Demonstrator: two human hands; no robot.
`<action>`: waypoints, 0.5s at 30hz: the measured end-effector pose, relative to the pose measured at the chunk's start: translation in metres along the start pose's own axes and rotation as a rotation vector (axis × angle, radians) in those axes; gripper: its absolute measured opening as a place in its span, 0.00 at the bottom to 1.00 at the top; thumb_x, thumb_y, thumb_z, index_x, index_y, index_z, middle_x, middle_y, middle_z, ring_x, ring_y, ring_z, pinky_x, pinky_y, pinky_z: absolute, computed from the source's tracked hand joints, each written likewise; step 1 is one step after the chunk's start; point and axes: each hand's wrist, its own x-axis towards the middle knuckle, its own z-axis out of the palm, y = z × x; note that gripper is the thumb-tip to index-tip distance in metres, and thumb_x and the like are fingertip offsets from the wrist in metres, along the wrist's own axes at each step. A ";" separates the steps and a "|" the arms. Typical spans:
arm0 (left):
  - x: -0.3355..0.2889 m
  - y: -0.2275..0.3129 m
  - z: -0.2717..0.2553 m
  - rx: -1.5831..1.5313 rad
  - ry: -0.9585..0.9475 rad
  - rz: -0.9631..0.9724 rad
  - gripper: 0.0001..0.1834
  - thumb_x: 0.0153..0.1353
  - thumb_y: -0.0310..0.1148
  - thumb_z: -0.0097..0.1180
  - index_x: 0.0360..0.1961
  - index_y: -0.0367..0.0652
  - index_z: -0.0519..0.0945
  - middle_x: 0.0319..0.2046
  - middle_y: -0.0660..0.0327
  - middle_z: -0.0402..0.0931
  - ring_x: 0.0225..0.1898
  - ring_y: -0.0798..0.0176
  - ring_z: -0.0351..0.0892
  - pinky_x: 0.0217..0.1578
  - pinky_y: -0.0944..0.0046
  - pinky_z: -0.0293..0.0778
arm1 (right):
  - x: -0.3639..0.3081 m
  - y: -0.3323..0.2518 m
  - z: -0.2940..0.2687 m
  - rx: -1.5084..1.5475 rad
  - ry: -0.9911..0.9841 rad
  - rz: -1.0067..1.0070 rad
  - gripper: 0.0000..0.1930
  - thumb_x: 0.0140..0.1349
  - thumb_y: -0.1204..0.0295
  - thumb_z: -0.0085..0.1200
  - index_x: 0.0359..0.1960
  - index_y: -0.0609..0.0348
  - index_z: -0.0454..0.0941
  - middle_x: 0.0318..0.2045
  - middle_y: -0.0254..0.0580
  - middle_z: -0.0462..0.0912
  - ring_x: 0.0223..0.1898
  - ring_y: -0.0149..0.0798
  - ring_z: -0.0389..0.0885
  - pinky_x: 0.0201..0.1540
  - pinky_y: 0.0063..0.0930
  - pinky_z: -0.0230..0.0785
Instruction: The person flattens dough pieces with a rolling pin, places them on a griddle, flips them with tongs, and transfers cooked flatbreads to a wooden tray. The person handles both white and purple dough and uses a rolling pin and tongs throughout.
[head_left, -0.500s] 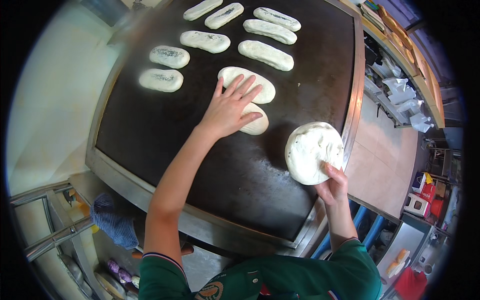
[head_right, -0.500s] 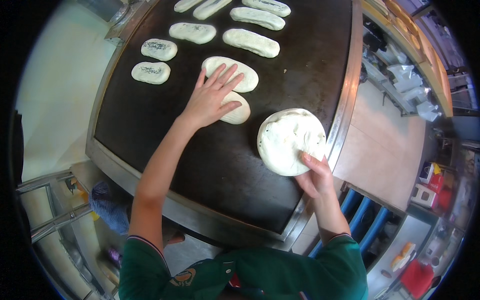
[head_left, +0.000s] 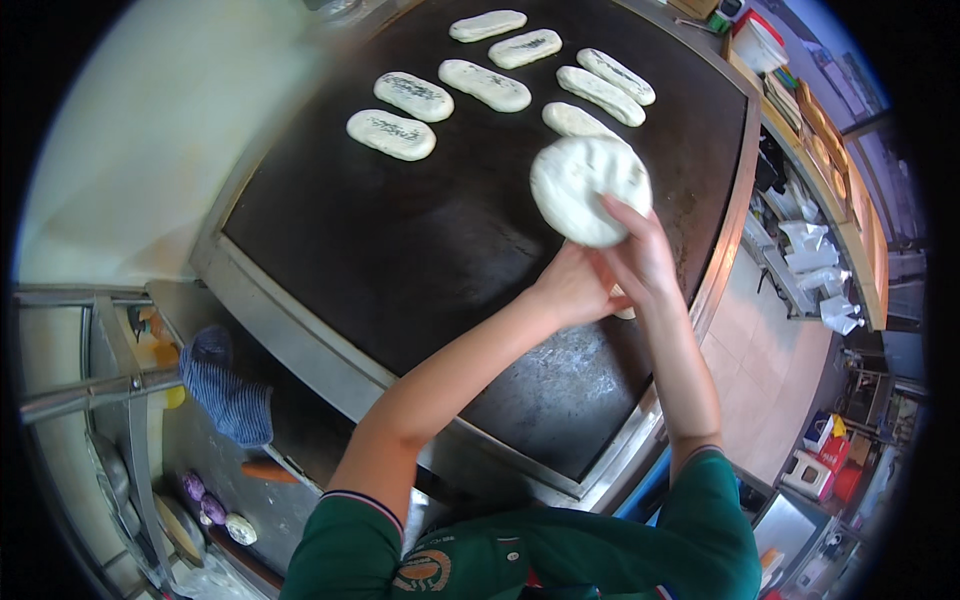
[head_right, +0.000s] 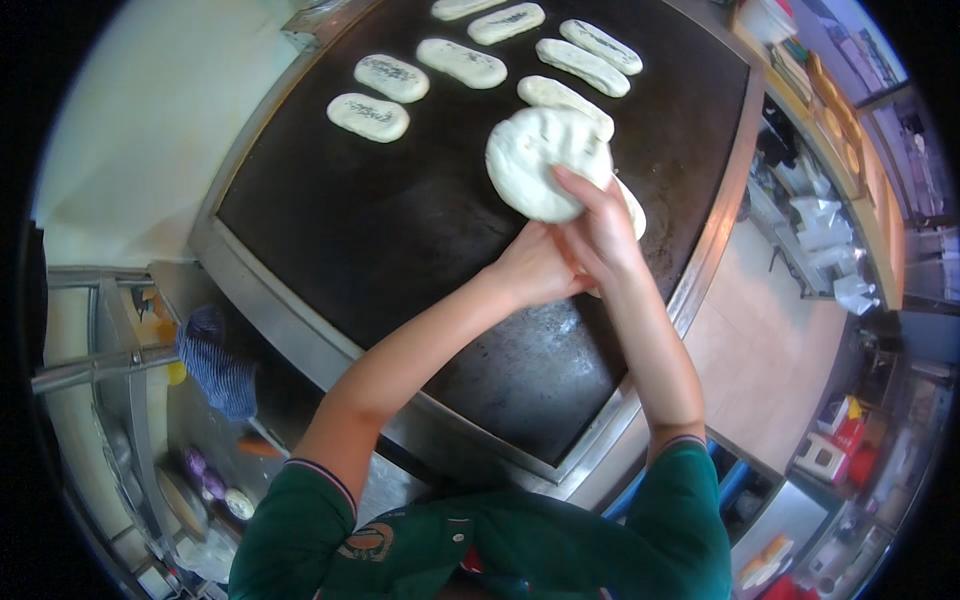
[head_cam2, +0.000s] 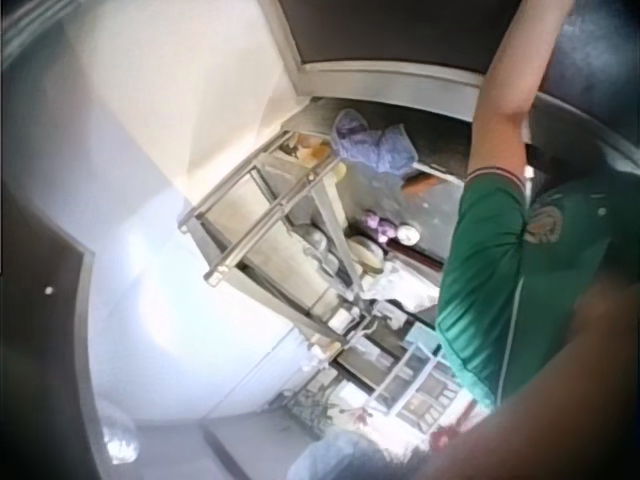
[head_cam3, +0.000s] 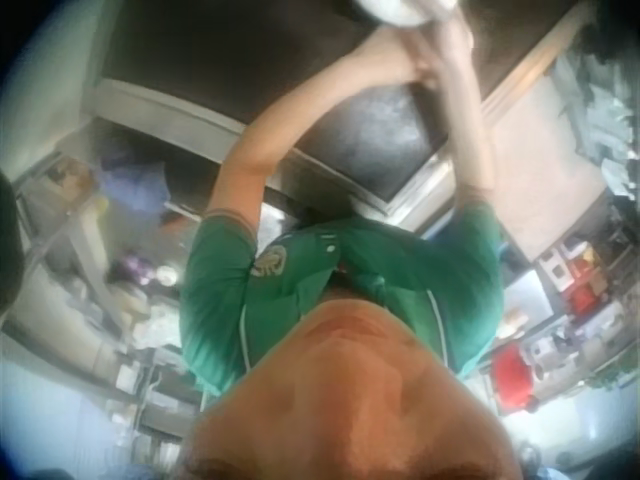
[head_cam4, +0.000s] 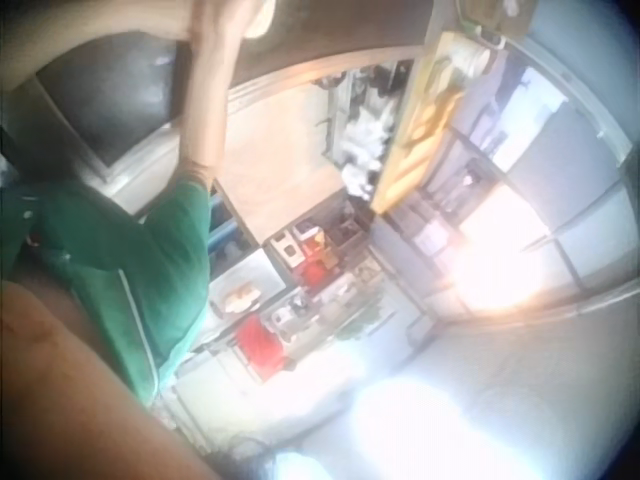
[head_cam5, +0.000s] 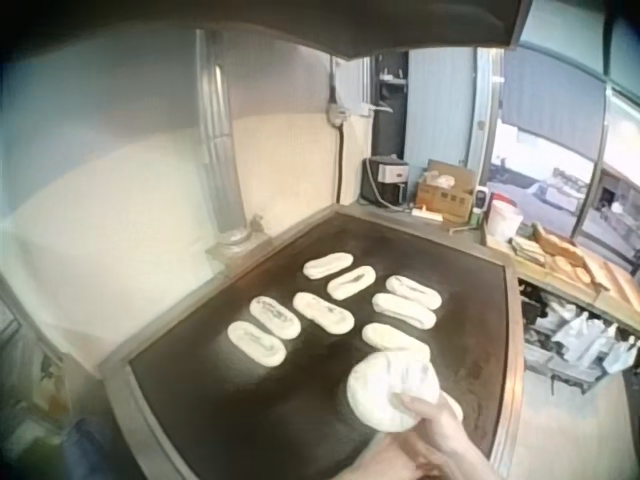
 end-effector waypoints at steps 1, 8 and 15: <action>-0.022 0.010 -0.012 0.130 -0.054 -0.009 0.25 0.58 0.47 0.53 0.51 0.43 0.73 0.57 0.50 0.66 0.65 0.49 0.55 0.66 0.47 0.44 | 0.014 0.008 0.009 -0.174 -0.007 -0.058 0.25 0.57 0.77 0.55 0.58 0.63 0.65 0.52 0.45 0.74 0.54 0.37 0.72 0.59 0.32 0.61; -0.308 0.076 -0.100 0.196 0.323 -0.345 0.29 0.47 0.37 0.64 0.51 0.41 0.74 0.57 0.54 0.68 0.59 0.53 0.66 0.61 0.46 0.54 | 0.074 0.084 0.066 -1.774 -0.280 -1.065 0.32 0.53 0.59 0.60 0.58 0.58 0.67 0.57 0.55 0.68 0.59 0.55 0.64 0.60 0.48 0.57; -0.597 0.088 -0.097 0.615 1.084 -1.100 0.23 0.53 0.23 0.56 0.53 0.38 0.70 0.54 0.49 0.69 0.57 0.44 0.67 0.56 0.55 0.64 | 0.012 0.135 0.083 -1.591 -0.354 -0.945 0.22 0.58 0.69 0.56 0.52 0.69 0.71 0.50 0.56 0.76 0.52 0.54 0.74 0.57 0.41 0.62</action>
